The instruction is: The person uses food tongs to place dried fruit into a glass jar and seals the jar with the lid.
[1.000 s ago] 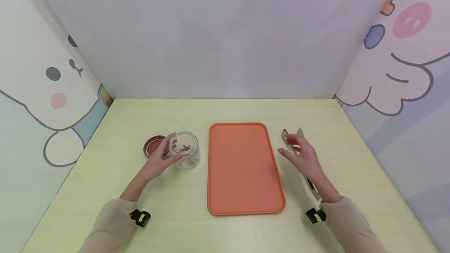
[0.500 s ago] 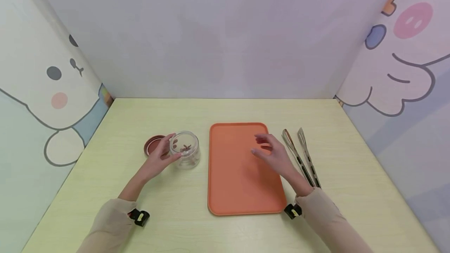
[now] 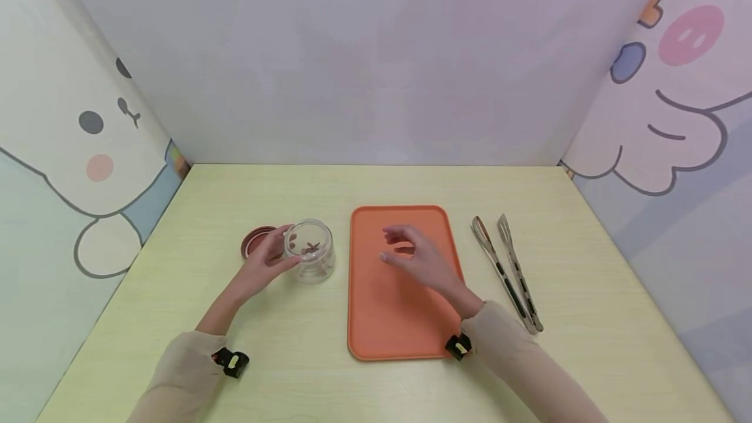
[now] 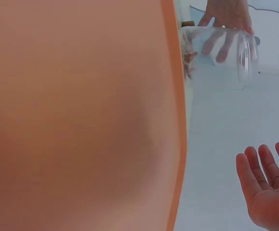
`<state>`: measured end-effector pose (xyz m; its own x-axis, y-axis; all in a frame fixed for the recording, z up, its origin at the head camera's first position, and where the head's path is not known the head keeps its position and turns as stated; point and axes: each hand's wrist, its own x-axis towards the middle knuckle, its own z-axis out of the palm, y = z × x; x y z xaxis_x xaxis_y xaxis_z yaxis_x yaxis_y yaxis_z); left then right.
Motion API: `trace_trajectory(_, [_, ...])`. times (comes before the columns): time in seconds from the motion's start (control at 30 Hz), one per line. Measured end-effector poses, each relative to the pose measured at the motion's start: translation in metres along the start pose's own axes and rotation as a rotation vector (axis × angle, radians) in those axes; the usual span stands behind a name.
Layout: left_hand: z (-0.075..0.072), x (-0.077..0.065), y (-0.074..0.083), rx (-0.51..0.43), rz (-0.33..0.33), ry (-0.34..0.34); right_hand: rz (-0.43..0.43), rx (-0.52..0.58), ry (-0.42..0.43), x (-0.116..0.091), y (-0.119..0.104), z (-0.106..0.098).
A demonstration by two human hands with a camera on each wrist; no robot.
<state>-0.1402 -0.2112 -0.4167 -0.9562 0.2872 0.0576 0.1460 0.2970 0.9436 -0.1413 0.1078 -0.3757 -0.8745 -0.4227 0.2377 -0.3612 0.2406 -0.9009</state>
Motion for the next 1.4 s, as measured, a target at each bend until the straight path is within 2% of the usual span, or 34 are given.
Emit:
trace_trajectory(0.27, [-0.004,0.001,-0.004,-0.034,0.001,-0.011,0.033,0.088,-0.044,0.012,0.003,0.016])
trace_trajectory(0.5, [-0.007,0.001,-0.004,-0.032,0.010,-0.015,0.050,0.158,-0.126,0.024,0.015,0.032])
trace_trajectory(0.67, [-0.008,0.000,-0.005,-0.009,0.020,-0.006,0.070,0.204,-0.150,0.030,0.009,0.042])
trace_trajectory(0.83, [-0.009,0.000,-0.004,0.016,0.011,0.000,0.095,0.244,-0.173,0.038,0.012,0.052])
trace_trajectory(1.13, [-0.010,-0.002,-0.004,-0.016,0.015,-0.008,0.102,0.202,-0.168,0.053,0.038,0.073])
trace_trajectory(1.4, [-0.010,-0.002,-0.004,-0.016,0.007,-0.010,0.100,0.211,-0.154,0.056,0.040,0.082])
